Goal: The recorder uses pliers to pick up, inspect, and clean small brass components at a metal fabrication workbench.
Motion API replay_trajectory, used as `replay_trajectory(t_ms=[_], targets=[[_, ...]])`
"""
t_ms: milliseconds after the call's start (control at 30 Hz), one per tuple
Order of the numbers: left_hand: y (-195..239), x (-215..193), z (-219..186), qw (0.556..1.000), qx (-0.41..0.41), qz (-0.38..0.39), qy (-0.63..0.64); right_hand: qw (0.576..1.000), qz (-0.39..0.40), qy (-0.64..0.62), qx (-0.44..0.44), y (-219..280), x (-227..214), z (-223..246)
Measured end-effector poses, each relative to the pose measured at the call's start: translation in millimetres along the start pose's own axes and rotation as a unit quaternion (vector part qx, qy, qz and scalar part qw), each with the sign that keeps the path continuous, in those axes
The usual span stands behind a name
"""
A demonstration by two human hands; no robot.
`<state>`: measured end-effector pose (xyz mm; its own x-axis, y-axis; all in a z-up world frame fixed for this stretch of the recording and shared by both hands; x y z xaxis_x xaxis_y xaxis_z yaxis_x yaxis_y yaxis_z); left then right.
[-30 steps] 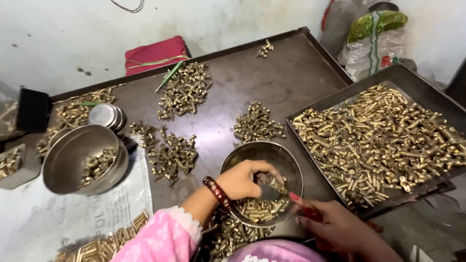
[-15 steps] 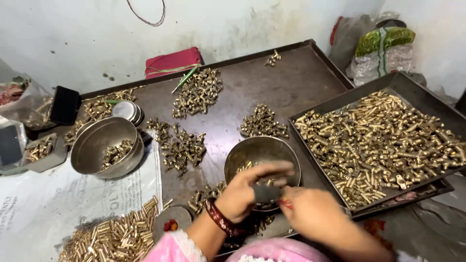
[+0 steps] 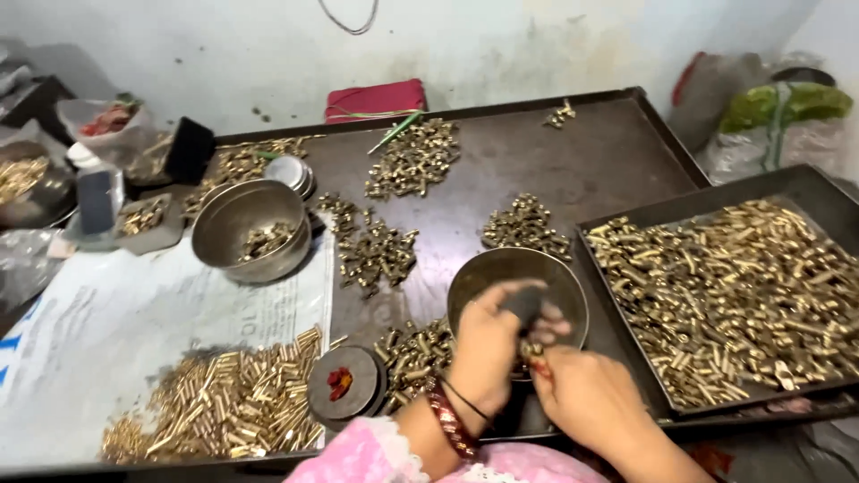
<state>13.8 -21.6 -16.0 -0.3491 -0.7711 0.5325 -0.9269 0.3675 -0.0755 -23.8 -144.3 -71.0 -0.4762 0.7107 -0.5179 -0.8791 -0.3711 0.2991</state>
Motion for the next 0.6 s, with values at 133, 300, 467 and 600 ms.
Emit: replay_trajectory(t_ms=[133, 300, 467, 600], targets=[[11, 8, -6, 0.999, -0.022, -0.038, 0.017, 0.913, -0.156, 0.094, -0.364, 6, -12, -9], [23, 28, -34, 0.975, -0.022, 0.211, 0.062, 0.910, 0.144, -0.237, -0.310, 20, -3, -20], [-6, -24, 20, 0.985, -0.032, -0.151, 0.078, 0.983, -0.132, 0.125, 0.008, -7, -1, -7], [11, -10, -1, 0.996, -0.077, -0.054, -0.006, 0.976, 0.043, -0.210, 0.019, -10, 15, -44]])
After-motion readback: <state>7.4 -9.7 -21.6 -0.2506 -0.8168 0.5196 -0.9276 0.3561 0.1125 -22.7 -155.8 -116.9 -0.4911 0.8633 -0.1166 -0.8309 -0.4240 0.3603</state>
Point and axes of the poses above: each hand's wrist, its own y-axis away from the middle knuckle, its own x-axis out of the palm, z = x × y, the point moved 3 cm from there along -y, towards the middle knuckle, and after that the axes turned 4 degrees about -y, right-handed, at the moved point
